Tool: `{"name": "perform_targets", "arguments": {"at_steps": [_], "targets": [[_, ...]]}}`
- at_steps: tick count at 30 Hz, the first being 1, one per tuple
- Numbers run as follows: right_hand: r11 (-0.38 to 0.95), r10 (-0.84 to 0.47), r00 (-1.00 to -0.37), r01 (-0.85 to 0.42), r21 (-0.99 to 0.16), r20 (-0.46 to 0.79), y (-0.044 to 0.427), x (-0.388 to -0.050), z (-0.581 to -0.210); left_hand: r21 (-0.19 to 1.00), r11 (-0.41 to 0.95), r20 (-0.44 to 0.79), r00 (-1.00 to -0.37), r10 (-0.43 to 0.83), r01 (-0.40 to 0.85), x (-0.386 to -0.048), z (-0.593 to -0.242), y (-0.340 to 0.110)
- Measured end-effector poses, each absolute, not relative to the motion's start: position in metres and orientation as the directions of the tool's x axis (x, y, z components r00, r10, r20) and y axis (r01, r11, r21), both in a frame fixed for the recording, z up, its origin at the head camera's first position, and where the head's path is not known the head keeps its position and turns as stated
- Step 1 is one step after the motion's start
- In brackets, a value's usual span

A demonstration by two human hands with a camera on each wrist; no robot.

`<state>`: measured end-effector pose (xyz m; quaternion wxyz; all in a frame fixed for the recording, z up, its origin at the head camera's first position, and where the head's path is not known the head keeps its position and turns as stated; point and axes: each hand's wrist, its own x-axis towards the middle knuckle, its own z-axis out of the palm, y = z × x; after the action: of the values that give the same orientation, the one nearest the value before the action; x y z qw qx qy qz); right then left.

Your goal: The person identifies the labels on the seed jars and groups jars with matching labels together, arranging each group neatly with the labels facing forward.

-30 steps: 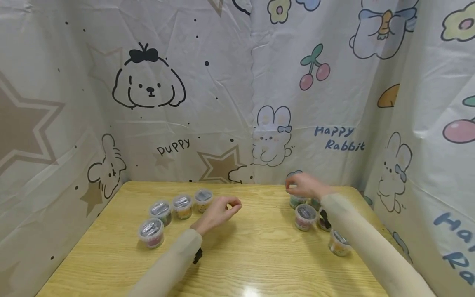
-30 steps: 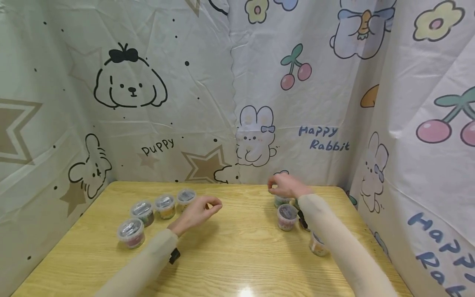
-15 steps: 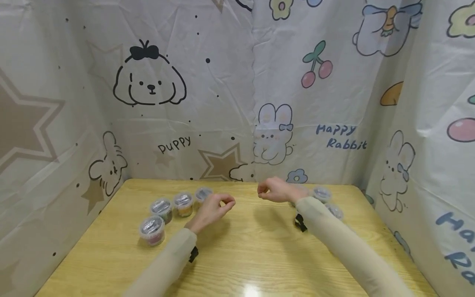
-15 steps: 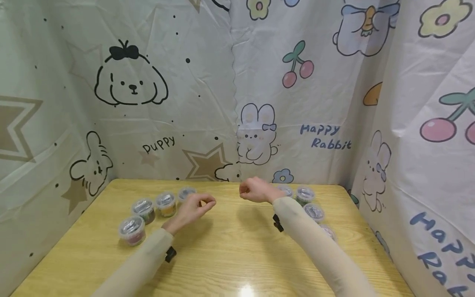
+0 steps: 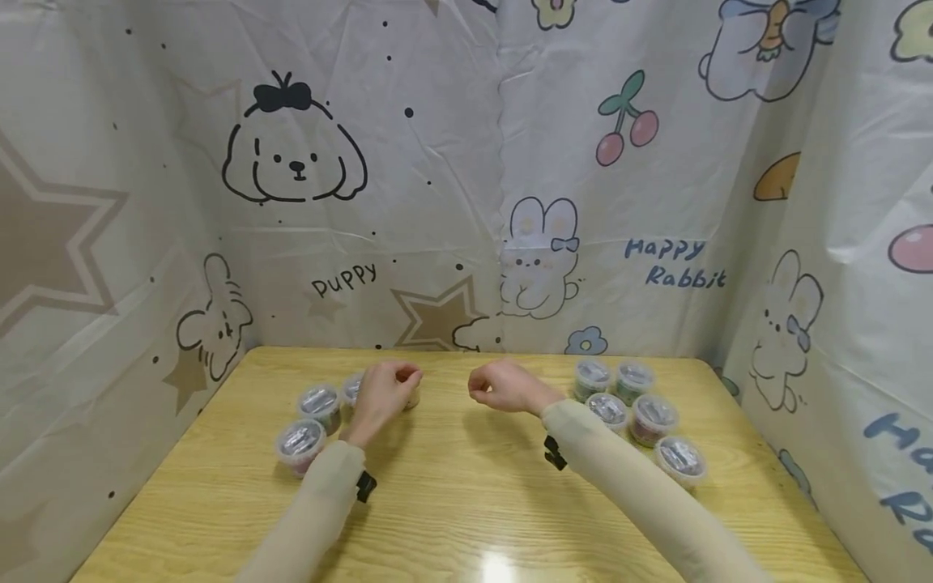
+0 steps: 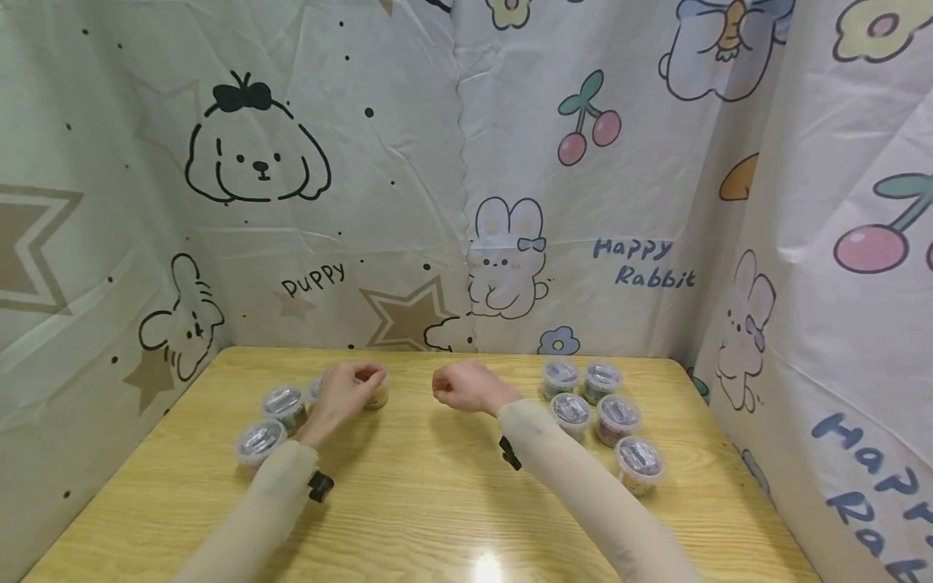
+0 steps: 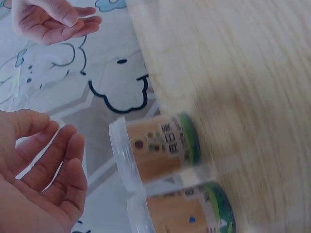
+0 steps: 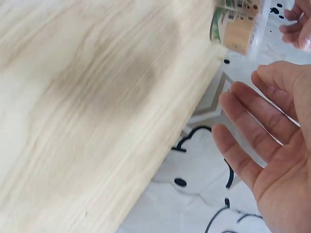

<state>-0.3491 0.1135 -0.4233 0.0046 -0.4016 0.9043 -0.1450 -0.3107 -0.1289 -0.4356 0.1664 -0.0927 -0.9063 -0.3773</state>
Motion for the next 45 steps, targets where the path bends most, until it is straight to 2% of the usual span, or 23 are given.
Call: {"name": "perform_targets", "arguments": {"at_steps": [10, 17, 24, 30, 36, 40, 45], "targets": [[0.653, -0.688, -0.703, -0.707, -0.271, 0.177, 0.091, -0.348, -0.437, 0.609, 0.749, 0.264, -0.957, 0.119, 0.261, -0.316, -0.428, -0.144], [0.681, -0.649, -0.727, -0.686, -0.255, 0.224, 0.076, -0.349, -0.450, 0.517, 0.818, 0.216, -0.963, 0.161, 0.253, -0.320, -0.431, -0.152], [0.720, -0.567, -0.773, -0.633, -0.284, 0.285, 0.054, -0.354, -0.461, 0.436, 0.877, 0.145, -0.978, 0.152, 0.201, -0.322, -0.430, -0.154], [0.721, -0.535, -0.781, -0.621, -0.309, 0.321, 0.044, -0.357, -0.461, 0.419, 0.893, 0.128, -0.984, 0.122, 0.166, -0.325, -0.430, -0.155], [0.702, -0.559, -0.770, -0.637, -0.318, 0.309, 0.036, -0.359, -0.459, 0.429, 0.893, 0.107, -0.989, 0.103, 0.140, -0.328, -0.432, -0.158], [0.682, -0.588, -0.746, -0.665, -0.304, 0.312, 0.029, -0.359, -0.462, 0.417, 0.897, 0.122, -0.987, 0.101, 0.143, -0.328, -0.436, -0.159], [0.688, -0.576, -0.759, -0.651, -0.321, 0.303, 0.025, -0.358, -0.465, 0.404, 0.896, 0.167, -0.978, 0.126, 0.185, -0.330, -0.441, -0.158]]}}
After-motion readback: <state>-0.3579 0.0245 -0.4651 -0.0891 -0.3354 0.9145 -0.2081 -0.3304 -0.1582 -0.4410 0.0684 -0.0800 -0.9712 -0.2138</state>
